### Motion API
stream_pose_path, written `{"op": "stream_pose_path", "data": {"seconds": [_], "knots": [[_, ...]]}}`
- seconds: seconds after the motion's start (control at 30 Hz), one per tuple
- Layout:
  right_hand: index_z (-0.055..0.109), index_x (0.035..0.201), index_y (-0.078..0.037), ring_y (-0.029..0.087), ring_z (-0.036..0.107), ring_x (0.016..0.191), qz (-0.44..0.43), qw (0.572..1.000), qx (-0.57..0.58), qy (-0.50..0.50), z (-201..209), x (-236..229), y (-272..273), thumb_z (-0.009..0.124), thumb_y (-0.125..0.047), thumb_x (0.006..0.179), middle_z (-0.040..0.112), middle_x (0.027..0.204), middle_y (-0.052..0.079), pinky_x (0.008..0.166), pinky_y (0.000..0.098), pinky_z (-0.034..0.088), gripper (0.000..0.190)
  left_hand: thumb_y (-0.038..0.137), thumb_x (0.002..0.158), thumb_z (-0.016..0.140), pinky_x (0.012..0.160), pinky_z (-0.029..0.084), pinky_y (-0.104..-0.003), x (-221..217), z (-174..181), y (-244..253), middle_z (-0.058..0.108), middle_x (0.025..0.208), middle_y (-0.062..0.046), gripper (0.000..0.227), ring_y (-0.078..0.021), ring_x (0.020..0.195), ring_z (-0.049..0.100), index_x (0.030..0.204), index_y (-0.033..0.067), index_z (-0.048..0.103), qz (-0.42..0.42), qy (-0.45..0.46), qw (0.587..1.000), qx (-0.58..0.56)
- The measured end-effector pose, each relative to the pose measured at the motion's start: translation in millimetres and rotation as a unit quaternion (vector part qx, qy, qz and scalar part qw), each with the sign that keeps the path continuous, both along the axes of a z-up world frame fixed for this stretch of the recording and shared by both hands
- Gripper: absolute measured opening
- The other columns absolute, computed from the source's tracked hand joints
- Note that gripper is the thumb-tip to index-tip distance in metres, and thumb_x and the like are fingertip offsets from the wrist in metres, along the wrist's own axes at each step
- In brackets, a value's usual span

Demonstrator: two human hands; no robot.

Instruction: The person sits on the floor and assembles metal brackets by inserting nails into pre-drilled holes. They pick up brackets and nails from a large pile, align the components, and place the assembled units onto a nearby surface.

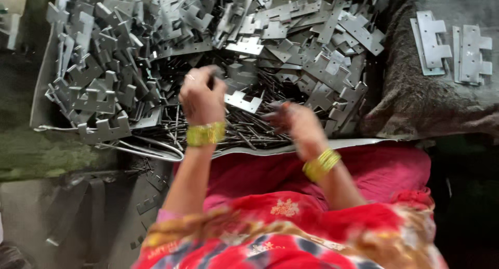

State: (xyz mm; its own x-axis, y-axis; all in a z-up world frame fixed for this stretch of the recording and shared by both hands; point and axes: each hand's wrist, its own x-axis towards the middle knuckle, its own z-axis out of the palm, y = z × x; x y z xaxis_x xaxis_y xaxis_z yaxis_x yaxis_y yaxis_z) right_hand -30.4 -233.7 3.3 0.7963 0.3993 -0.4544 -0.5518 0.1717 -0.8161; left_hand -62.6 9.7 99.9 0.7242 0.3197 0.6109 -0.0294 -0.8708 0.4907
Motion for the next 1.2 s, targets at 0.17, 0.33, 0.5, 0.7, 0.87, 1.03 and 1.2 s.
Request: {"op": "stream_pose_path", "data": {"seconds": [0.17, 0.33, 0.5, 0.7, 0.87, 1.03, 1.2], "knots": [[0.058, 0.13, 0.003, 0.028, 0.071, 0.1, -0.122, 0.946, 0.296, 0.039, 21.0, -18.7, 41.2, 0.051, -0.024, 0.102, 0.076, 0.113, 0.016, 0.092, 0.0451, 0.058, 0.04, 0.011, 0.088, 0.069, 0.069, 0.059, -0.04, -35.5, -31.8, -49.1, 0.076, 0.09, -0.014, 0.014, -0.0291, 0.077, 0.07, 0.099, 0.0069, 0.076, -0.126, 0.24, 0.805, -0.527], [0.071, 0.112, -0.007, 0.035, 0.068, 0.095, -0.077, 0.868, -0.288, -0.397, 19.7, 48.6, 5.4, 0.059, -0.022, 0.102, 0.071, 0.107, 0.016, 0.082, 0.0477, 0.056, 0.022, 0.024, 0.089, 0.074, 0.093, 0.05, -0.045, 2.8, -78.1, -54.0, 0.072, 0.102, -0.017, 0.029, -0.0331, 0.098, 0.066, 0.108, 0.001, 0.071, -0.054, 0.227, 0.972, -0.025], [0.073, 0.082, -0.013, 0.033, 0.066, 0.091, 0.114, 0.529, -0.622, -0.566, 0.4, 63.3, 12.9, 0.062, -0.016, 0.091, 0.064, 0.1, 0.013, 0.07, 0.045, 0.057, 0.015, 0.022, 0.089, 0.071, 0.091, 0.053, -0.042, 35.9, -84.2, -62.2, 0.073, 0.103, -0.011, 0.016, -0.0298, 0.106, 0.066, 0.095, 0.0074, 0.073, -0.013, 0.277, 0.955, 0.109], [0.074, 0.092, -0.014, 0.028, 0.065, 0.092, 0.111, 0.521, -0.604, -0.593, 10.2, 76.3, 5.7, 0.064, -0.015, 0.096, 0.063, 0.1, 0.009, 0.069, 0.044, 0.057, 0.011, 0.024, 0.091, 0.071, 0.083, 0.053, -0.043, 24.4, -75.0, -59.9, 0.072, 0.095, -0.011, 0.018, -0.0307, 0.093, 0.067, 0.095, 0.0072, 0.073, -0.019, 0.182, 0.982, 0.045], [0.075, 0.096, -0.011, 0.032, 0.067, 0.086, -0.011, 0.622, -0.564, -0.543, 25.3, 101.3, -30.0, 0.077, -0.025, 0.092, 0.07, 0.099, 0.01, 0.066, 0.0429, 0.053, 0.014, 0.011, 0.086, 0.067, 0.076, 0.054, -0.043, 23.0, -78.1, -111.4, 0.069, 0.092, -0.015, 0.005, -0.0319, 0.092, 0.067, 0.087, 0.007, 0.07, -0.061, 0.289, 0.949, 0.111], [0.074, 0.102, -0.007, 0.013, 0.069, 0.073, -0.175, 0.936, -0.189, -0.241, 36.0, 106.1, -50.8, 0.073, -0.013, 0.098, 0.073, 0.09, 0.006, 0.054, 0.0254, 0.047, 0.007, 0.008, 0.076, 0.067, 0.079, 0.053, -0.046, 16.5, -81.2, -161.4, 0.069, 0.084, -0.013, 0.021, -0.0327, 0.087, 0.068, 0.096, 0.0033, 0.07, -0.126, 0.144, 0.977, 0.092], [0.077, 0.102, -0.01, 0.021, 0.072, 0.085, -0.041, 0.815, -0.399, -0.417, 40.7, 91.5, -46.5, 0.072, -0.011, 0.091, 0.076, 0.097, 0.009, 0.072, 0.033, 0.058, 0.012, 0.022, 0.076, 0.075, 0.078, 0.053, -0.044, -1.8, -41.5, -100.9, 0.072, 0.088, -0.013, 0.021, -0.0324, 0.087, 0.069, 0.095, 0.0142, 0.08, -0.154, 0.329, 0.924, -0.121]]}}
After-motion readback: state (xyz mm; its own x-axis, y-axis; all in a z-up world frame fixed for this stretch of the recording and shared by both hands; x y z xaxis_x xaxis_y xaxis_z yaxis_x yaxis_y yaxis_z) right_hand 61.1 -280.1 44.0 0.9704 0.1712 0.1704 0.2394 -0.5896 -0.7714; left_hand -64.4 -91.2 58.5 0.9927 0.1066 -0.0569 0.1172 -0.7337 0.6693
